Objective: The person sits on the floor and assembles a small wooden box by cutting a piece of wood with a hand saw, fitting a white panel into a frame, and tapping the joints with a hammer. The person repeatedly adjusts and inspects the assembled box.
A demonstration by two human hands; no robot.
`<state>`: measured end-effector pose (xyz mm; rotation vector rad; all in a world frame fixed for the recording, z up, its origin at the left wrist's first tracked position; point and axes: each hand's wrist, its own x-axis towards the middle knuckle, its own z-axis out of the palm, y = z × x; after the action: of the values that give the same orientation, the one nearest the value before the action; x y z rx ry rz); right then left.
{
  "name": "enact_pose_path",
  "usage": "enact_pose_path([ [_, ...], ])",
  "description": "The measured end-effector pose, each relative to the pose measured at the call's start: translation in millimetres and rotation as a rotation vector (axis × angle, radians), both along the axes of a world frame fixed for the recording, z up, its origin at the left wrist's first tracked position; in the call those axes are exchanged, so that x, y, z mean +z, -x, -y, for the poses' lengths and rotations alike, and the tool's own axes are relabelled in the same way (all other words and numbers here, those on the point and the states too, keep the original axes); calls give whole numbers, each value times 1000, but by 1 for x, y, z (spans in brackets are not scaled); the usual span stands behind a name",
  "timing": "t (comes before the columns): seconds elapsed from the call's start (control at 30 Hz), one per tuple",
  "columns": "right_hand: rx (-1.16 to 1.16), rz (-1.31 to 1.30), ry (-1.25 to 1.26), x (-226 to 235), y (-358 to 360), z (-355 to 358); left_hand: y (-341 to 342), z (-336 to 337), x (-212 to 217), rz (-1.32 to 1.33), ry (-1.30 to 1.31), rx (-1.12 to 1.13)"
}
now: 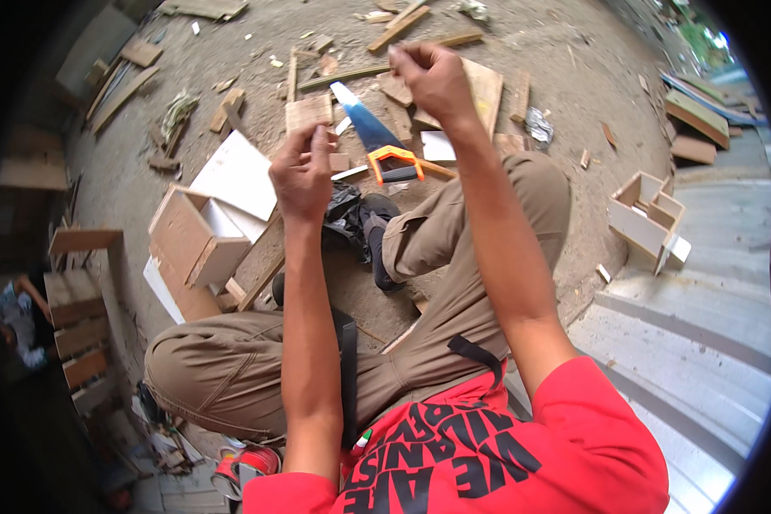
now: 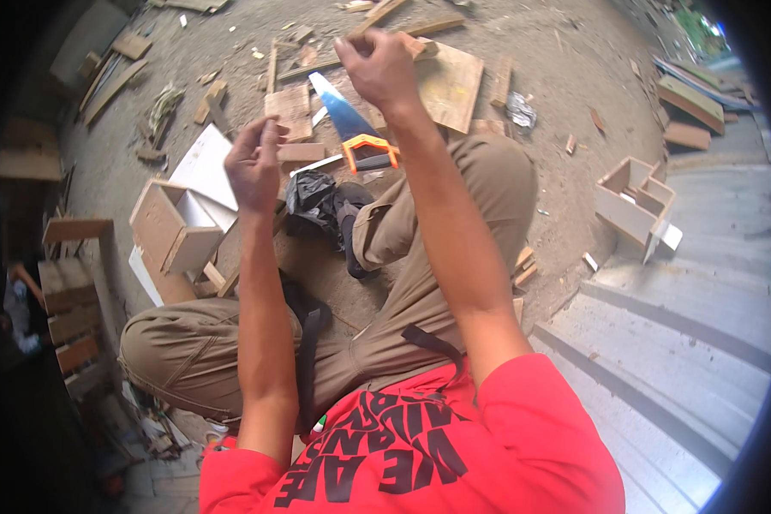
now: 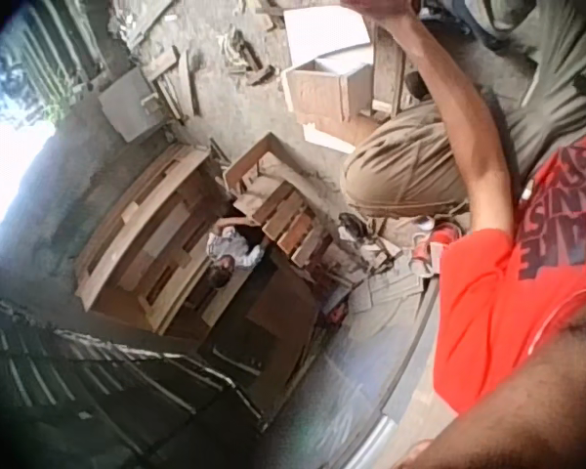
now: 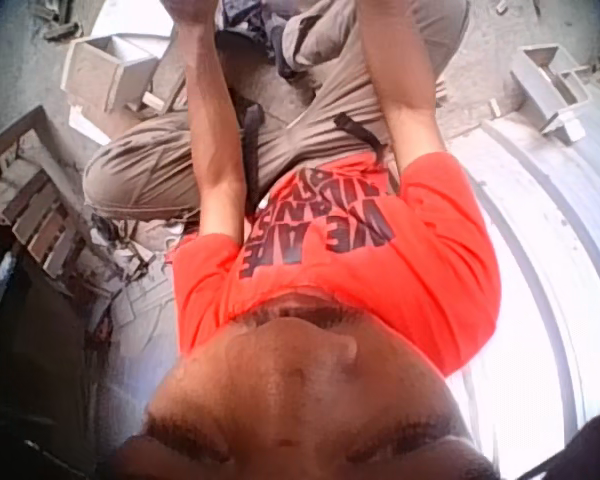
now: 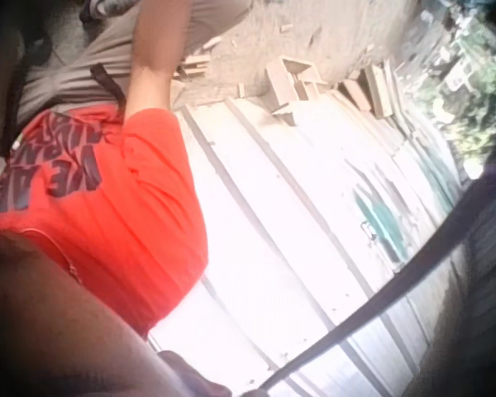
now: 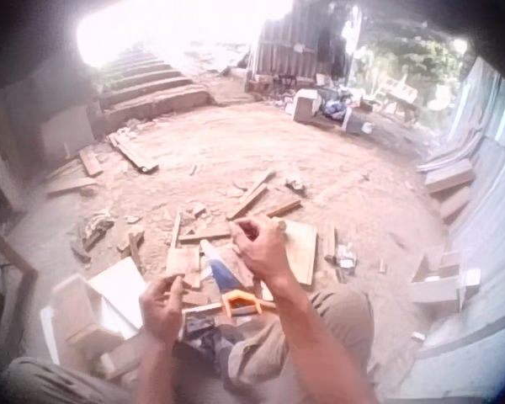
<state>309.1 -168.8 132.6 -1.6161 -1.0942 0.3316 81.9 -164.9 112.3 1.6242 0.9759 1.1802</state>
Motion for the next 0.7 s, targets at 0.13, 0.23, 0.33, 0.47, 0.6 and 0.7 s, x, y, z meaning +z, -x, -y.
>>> enact_pose_path([
  [0.13,39,-276,-382,151,-14,105,-28,17,57,284,34,-112],
  [0.23,-84,-297,-461,136,-67,162,-58,35,98,265,-125,-147],
  [0.33,-328,-335,-234,69,-103,182,-92,58,137,133,-370,-252],
  [0.47,-331,-357,109,-84,-104,153,-142,48,129,-103,-575,-465],
  [0.6,-212,131,501,-272,-82,127,-142,16,29,-600,-397,-472],
  [0.7,-109,212,671,-317,-69,122,-116,8,22,-646,-351,-533],
])
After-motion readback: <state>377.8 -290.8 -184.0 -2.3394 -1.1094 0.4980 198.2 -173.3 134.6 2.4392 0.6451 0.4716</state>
